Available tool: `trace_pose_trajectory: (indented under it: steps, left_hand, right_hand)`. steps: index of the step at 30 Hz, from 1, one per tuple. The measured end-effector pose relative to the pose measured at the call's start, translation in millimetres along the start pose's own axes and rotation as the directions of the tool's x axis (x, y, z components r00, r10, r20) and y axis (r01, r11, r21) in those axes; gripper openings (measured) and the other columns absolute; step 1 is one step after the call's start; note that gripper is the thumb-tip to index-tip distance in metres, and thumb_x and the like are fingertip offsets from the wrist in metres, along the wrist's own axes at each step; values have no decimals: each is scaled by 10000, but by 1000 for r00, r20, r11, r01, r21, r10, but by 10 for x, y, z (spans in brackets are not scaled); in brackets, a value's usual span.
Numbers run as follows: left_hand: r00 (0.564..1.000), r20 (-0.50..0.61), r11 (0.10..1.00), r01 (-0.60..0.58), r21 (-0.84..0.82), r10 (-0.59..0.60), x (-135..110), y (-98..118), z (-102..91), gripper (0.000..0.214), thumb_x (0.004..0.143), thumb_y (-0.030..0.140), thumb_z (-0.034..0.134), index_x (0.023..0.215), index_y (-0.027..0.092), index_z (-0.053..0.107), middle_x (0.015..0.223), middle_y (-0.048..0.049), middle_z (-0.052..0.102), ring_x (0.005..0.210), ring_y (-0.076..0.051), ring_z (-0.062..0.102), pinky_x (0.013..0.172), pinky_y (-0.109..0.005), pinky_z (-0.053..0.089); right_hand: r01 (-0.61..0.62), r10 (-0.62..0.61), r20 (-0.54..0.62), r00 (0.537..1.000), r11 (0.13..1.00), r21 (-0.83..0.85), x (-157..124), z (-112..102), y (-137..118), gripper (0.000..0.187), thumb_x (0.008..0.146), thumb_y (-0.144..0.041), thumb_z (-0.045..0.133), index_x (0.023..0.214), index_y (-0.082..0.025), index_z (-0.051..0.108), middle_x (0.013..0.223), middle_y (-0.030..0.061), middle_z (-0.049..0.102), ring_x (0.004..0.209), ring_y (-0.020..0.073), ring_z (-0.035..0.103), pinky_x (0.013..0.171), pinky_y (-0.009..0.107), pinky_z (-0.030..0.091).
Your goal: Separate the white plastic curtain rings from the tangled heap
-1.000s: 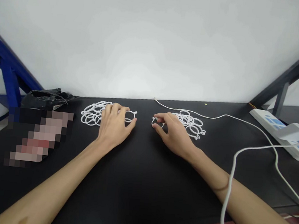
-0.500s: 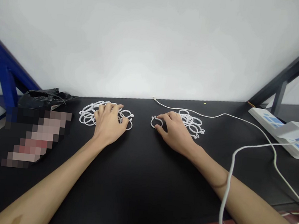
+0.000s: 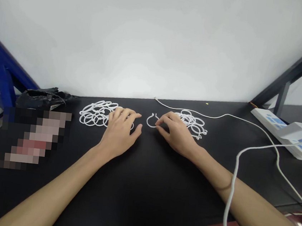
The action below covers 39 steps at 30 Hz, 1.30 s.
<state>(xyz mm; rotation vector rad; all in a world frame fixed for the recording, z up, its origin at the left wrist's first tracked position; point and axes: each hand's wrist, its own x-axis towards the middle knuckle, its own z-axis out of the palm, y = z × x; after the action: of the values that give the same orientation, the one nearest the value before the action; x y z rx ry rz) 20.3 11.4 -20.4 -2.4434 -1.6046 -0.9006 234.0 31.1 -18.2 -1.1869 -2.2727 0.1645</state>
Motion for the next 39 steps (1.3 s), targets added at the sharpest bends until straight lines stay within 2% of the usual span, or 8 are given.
trace_pose_trajectory:
  steps: [3,7,12,16,22,30,35,39]
  left_hand:
    - [998,-1,996,55,-73,-55,-14,50,-18,221,953,362,485,1022,209,630,1041,-61,685,1041,-281,516,919,-482,389]
    - [996,-3,976,89,-198,-91,-12,76,-50,175,956,314,486,964,229,638,916,-22,710,933,-236,569,884,-446,422]
    - [999,26,981,25,-193,-21,-27,75,-65,194,957,252,477,980,219,667,848,-19,711,858,-225,566,841,-431,418]
    - [997,57,977,-38,-209,51,-52,81,-62,230,967,228,452,1000,215,678,848,-23,720,858,-224,542,833,-432,405]
    - [993,11,970,-111,-218,116,-92,142,-98,287,953,262,456,1164,194,639,1044,-54,707,980,-237,529,903,-449,384]
    - [987,33,966,-144,-213,155,-99,117,-84,317,939,393,544,1173,189,609,1065,-56,676,1010,-235,512,931,-438,372]
    - [977,83,954,-172,-246,197,-98,109,-76,333,939,421,556,1189,205,595,1102,-57,671,1051,-246,504,957,-442,370]
    - [974,70,944,-191,-270,217,-98,110,-67,339,930,418,578,1185,195,598,1100,-62,671,1043,-243,505,958,-431,386]
  right_hand:
    - [96,-90,-56,994,988,121,-18,-23,-118,67,912,-190,587,969,-207,618,1041,73,548,949,190,573,843,347,504]
    - [139,-131,-53,990,962,234,-59,-18,-218,55,917,-211,589,970,-225,596,1020,53,531,876,162,580,782,322,523]
    - [90,-76,-52,996,930,357,-74,-22,-250,300,952,-241,546,1247,-235,496,1022,44,583,819,142,599,767,312,539]
    - [128,-130,-16,991,928,351,-69,-45,-277,154,981,-244,501,1098,-213,596,948,38,628,806,137,605,729,280,528]
    - [82,-53,-88,995,926,369,-59,-46,-281,96,940,-241,552,994,-210,626,861,13,668,724,126,618,668,259,528]
    - [52,-14,-102,995,922,383,-76,-54,-311,143,914,-253,599,1050,-221,628,851,6,692,723,130,641,680,257,526]
    - [71,-41,-84,996,920,384,-60,-70,-299,124,942,-294,583,854,-211,607,817,-3,686,685,115,603,651,238,476]
    - [64,-43,-62,997,910,410,-46,-111,-285,142,941,-283,586,825,-202,600,739,-23,653,635,102,571,625,227,446]
